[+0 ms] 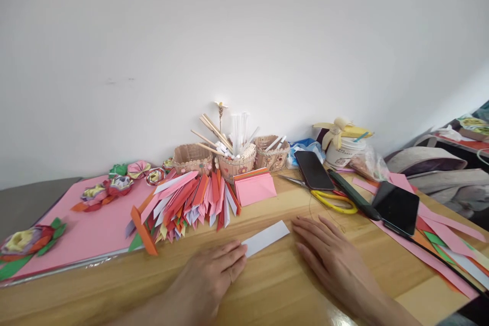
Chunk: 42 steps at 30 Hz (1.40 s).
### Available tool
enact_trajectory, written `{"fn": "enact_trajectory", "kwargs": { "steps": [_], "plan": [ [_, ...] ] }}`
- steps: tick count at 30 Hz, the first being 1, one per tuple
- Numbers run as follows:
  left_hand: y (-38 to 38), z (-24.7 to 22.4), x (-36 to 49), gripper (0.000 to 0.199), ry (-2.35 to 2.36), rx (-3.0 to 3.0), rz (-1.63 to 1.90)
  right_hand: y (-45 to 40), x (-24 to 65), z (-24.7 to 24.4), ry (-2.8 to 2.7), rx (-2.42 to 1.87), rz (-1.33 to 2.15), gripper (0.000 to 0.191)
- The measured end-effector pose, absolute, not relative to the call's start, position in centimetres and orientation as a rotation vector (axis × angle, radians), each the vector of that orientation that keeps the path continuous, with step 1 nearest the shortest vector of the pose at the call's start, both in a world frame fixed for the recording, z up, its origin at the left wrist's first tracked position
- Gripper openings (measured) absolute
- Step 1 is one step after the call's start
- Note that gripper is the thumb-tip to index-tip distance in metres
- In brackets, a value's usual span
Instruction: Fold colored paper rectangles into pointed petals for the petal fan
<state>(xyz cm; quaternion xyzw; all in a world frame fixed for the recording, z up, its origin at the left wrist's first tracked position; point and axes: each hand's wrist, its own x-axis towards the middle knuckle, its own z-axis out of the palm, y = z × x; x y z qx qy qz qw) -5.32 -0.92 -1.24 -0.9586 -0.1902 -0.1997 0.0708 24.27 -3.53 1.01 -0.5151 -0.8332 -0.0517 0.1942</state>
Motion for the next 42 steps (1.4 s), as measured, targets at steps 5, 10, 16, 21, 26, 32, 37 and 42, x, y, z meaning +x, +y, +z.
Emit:
{"fn": "enact_trajectory", "kwargs": {
  "steps": [5, 10, 16, 21, 26, 32, 37, 42],
  "plan": [
    [-0.5, -0.8, -4.9, 0.041, -0.582, -2.913, -0.721, -3.3, 23.5, 0.7, -2.256, -1.468, -0.079, 0.031],
    [-0.1, -0.2, -3.5, 0.028, -0.639, -2.842, -0.732, -3.4, 21.8, 0.9, -2.210, -1.428, 0.082, 0.022],
    [-0.1, 0.0, -1.5, 0.018, -0.708, -2.809, -0.695, -3.9, 19.9, 2.3, -2.134, -1.404, 0.334, 0.016],
    [0.4, -0.4, -0.9, 0.016, -0.636, -2.817, -0.702, -3.0, 19.0, 3.1, -1.991, -1.459, 0.511, 0.020],
    [0.6, 0.0, -0.9, 0.020, -0.630, -2.806, -0.748, -2.1, 19.0, 3.1, -2.004, -1.439, 0.399, 0.026],
    [0.3, 2.2, -1.2, 0.032, -0.760, -2.621, -1.098, -2.8, 19.8, 2.8, -2.244, -1.193, -0.086, 0.028],
    [0.3, 1.6, -0.8, 0.027, -0.447, -2.645, -1.192, -2.8, 19.5, 2.7, -2.440, -1.029, -0.283, 0.032],
    [0.3, 0.8, -0.3, 0.029, -0.410, -2.562, -1.209, -2.3, 19.6, 2.9, -2.513, -0.991, -0.327, 0.031]
  ]
}}
